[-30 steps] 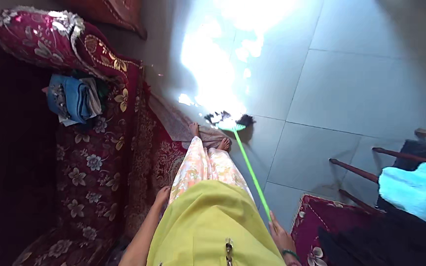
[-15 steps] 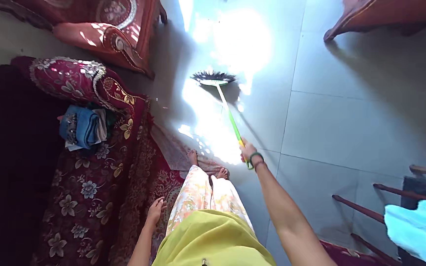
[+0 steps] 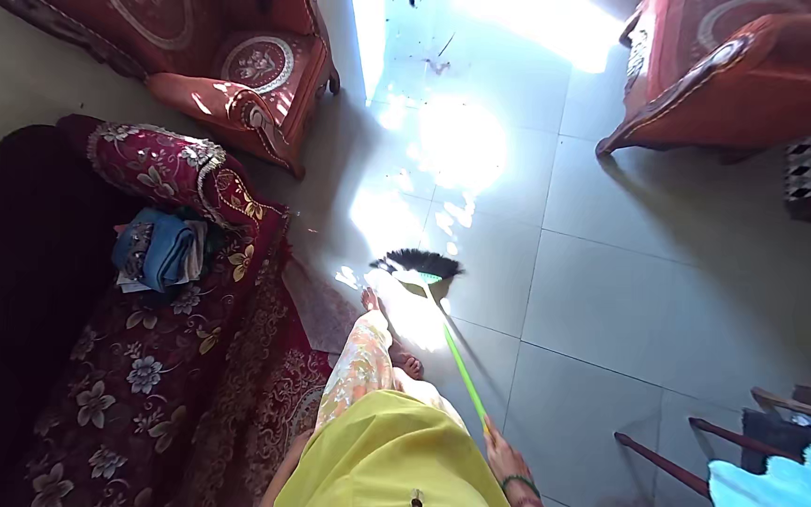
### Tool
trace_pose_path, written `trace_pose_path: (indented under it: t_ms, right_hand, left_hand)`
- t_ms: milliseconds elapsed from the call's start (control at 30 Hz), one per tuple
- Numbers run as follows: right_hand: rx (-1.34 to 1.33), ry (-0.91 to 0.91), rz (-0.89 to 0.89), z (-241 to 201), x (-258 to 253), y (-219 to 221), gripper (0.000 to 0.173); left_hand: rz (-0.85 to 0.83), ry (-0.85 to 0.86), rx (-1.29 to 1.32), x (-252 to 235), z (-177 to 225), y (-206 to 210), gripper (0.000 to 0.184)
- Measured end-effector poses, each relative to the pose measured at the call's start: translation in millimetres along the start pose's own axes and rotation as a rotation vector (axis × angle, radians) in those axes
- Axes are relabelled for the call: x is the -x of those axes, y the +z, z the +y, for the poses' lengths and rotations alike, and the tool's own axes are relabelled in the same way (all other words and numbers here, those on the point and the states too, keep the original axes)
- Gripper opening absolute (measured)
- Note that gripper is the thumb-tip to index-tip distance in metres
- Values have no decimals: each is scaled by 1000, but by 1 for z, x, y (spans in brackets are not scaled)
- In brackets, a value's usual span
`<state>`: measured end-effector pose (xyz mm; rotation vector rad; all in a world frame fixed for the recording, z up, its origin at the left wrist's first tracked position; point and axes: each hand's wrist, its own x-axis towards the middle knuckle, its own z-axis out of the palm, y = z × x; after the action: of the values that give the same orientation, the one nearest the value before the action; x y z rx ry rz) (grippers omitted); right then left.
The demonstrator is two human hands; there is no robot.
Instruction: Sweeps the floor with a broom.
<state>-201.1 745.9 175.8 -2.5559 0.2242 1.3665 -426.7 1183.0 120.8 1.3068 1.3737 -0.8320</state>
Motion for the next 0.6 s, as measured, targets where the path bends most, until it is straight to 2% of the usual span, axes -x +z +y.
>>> trace_pose_path:
  t_ms: [67,133,233,333,400,433,500,600]
  right_hand:
    - [-1,13,7,-59,-50,-37,50]
    - [-14,8,7,-126,-99,-86,50]
    - [-20,-38,45,-223,-167,-166,50]
    - [0,-80,88,-325,-221,-262,50]
    - [-7,-91,128,-375,-250,-307,53]
    - [-36,-91,129,-388,-262,-315,56]
    - [-87,-115,140,-385,-269,-303,57]
    - [-88,-67,43,-327,-219,-267,57]
  left_hand:
    - [-38,166,-47,-33,22,-2,40]
    - [-19,227,-60,-37,77,-6,40]
    - [14,135,3,-4,187,-20,40]
    - [49,143,126,-28,246,-44,42]
    - [73,111,149,-26,284,-62,42]
    - [94,102,153,-22,303,-73,41]
    - [127,91,205,-19,329,-95,40]
    - [151,-1,291,-23,335,-109,41]
